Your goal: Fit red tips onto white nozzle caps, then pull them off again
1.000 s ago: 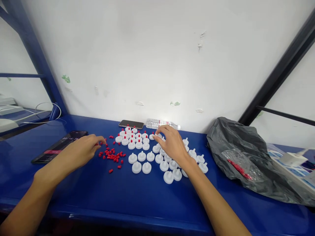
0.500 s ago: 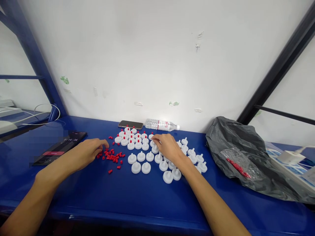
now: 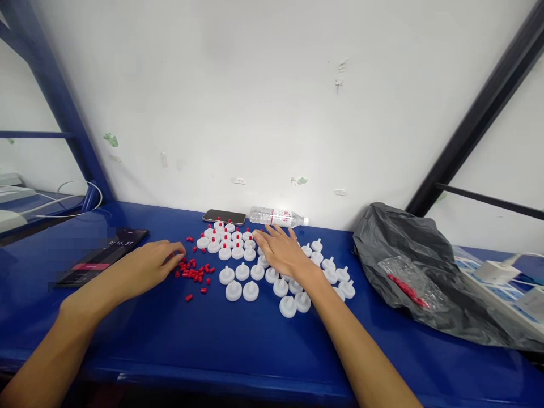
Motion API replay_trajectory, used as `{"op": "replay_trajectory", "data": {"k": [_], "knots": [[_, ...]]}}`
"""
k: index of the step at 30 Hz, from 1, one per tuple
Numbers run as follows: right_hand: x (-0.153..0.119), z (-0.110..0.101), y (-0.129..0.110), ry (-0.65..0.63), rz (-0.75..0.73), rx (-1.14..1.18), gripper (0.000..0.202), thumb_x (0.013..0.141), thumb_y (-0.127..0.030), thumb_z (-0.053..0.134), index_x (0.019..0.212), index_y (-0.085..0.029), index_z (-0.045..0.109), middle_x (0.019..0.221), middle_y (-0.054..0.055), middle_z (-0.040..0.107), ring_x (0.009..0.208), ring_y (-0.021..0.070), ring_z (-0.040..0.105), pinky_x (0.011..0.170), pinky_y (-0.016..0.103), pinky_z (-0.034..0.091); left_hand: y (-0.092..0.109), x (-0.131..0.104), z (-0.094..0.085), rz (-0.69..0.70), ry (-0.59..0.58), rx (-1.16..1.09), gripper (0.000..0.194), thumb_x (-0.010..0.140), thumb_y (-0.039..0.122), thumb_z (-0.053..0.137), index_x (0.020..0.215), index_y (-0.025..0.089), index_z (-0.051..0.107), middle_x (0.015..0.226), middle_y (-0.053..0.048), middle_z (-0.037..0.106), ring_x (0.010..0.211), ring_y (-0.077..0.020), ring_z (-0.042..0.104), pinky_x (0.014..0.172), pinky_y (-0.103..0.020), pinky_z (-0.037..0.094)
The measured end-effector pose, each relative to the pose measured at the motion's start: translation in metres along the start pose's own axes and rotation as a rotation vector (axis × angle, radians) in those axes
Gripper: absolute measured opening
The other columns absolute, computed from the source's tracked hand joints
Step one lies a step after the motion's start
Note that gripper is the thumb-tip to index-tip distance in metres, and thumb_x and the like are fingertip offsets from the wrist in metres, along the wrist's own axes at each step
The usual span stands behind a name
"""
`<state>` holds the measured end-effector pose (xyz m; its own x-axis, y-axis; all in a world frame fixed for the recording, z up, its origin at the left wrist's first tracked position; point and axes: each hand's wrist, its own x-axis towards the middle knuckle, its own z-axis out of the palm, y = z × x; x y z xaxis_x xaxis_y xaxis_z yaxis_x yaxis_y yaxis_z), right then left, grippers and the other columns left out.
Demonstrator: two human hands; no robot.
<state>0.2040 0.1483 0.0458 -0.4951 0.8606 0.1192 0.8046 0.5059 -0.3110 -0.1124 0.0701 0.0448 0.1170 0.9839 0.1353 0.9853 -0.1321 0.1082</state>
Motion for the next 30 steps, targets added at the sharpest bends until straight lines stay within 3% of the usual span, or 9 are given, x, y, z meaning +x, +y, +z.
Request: {"op": "replay_trajectory", "data": {"k": [7,13,17,19,21,23,25,27,30], "knots": [[-0.001,0.008,0.002,-0.028,-0.041,0.061,0.075,0.105,-0.062,0.005,0.157,-0.023,0.042,0.163,0.004,0.04,0.156,0.027,0.023,0.127,0.056,0.009,-0.001,0.001,-0.001,0.003,-0.026,0.01,0.041,0.099,0.038,0.03,0.098,0.024,0.068,0.098,-0.01,0.072,0.092,-0.0292,0.068,0.082,-0.04,0.046],[0.005,0.009,0.003,-0.088,-0.01,0.03,0.074,0.104,-0.063,0.006,0.16,-0.025,0.036,0.168,0.005,0.028,0.157,0.0291,0.017,0.126,0.059,0.008,0.001,0.0,-0.001,0.006,-0.032,0.012,0.043,0.1,0.037,0.03,0.105,0.022,0.069,0.099,-0.011,0.072,0.094,-0.0286,0.067,0.086,-0.041,0.047],[0.009,0.007,0.004,-0.088,-0.025,0.025,0.067,0.107,-0.054,0.01,0.16,-0.021,0.037,0.167,0.007,0.032,0.157,0.0285,0.021,0.126,0.059,0.011,0.002,-0.001,-0.002,0.005,-0.019,0.029,0.041,0.101,0.036,0.031,0.105,0.022,0.069,0.1,-0.01,0.072,0.094,-0.027,0.068,0.086,-0.038,0.047],[0.009,0.005,0.004,0.005,-0.083,0.0,0.061,0.109,-0.048,0.014,0.157,-0.021,0.041,0.165,0.008,0.038,0.155,0.027,0.027,0.126,0.057,0.014,0.004,-0.002,-0.003,0.0,-0.002,0.047,0.04,0.101,0.035,0.03,0.104,0.022,0.068,0.1,-0.01,0.072,0.093,-0.0265,0.068,0.085,-0.038,0.047],[0.007,0.001,0.003,0.182,-0.178,-0.044,0.054,0.109,-0.044,0.024,0.153,-0.021,0.045,0.159,0.011,0.046,0.149,0.028,0.038,0.123,0.055,0.025,0.006,-0.002,-0.006,-0.014,0.027,0.072,0.04,0.101,0.033,0.029,0.099,0.022,0.067,0.096,-0.01,0.071,0.088,-0.0263,0.068,0.081,-0.037,0.047],[0.003,-0.003,-0.001,0.375,-0.254,-0.078,0.046,0.106,-0.042,0.04,0.147,-0.022,0.05,0.149,0.014,0.053,0.135,0.031,0.053,0.112,0.054,0.042,0.009,-0.002,-0.01,-0.034,0.067,0.098,0.039,0.101,0.031,0.028,0.094,0.021,0.065,0.092,-0.011,0.069,0.085,-0.0269,0.067,0.077,-0.037,0.046],[-0.001,-0.004,-0.009,0.49,-0.291,-0.065,0.036,0.103,-0.035,0.05,0.137,-0.024,0.056,0.139,0.014,0.057,0.114,0.0294,0.065,0.096,0.049,0.054,0.014,-0.002,-0.015,-0.051,0.115,0.121,0.038,0.101,0.031,0.028,0.095,0.021,0.064,0.094,-0.011,0.069,0.089,-0.0287,0.067,0.076,-0.037,0.046],[-0.007,-0.003,-0.019,0.512,-0.362,-0.028,0.028,0.103,-0.025,0.049,0.129,-0.025,0.059,0.131,0.012,0.06,0.1,0.0252,0.069,0.084,0.043,0.059,0.021,-0.003,-0.02,-0.045,0.176,0.096,0.037,0.102,0.031,0.029,0.102,0.021,0.065,0.099,-0.011,0.07,0.095,-0.0294,0.067,0.079,-0.037,0.046],[-0.016,0.004,-0.033,0.468,-0.512,0.04,0.036,0.103,-0.016,0.045,0.136,-0.028,0.05,0.131,0.009,0.061,0.107,0.0243,0.068,0.084,0.04,0.062,0.037,-0.009,-0.027,0.022,0.248,-0.103,0.033,0.103,0.035,0.034,0.111,0.025,0.064,0.101,-0.004,0.073,0.094,-0.0251,0.068,0.079,-0.034,0.045]]}}
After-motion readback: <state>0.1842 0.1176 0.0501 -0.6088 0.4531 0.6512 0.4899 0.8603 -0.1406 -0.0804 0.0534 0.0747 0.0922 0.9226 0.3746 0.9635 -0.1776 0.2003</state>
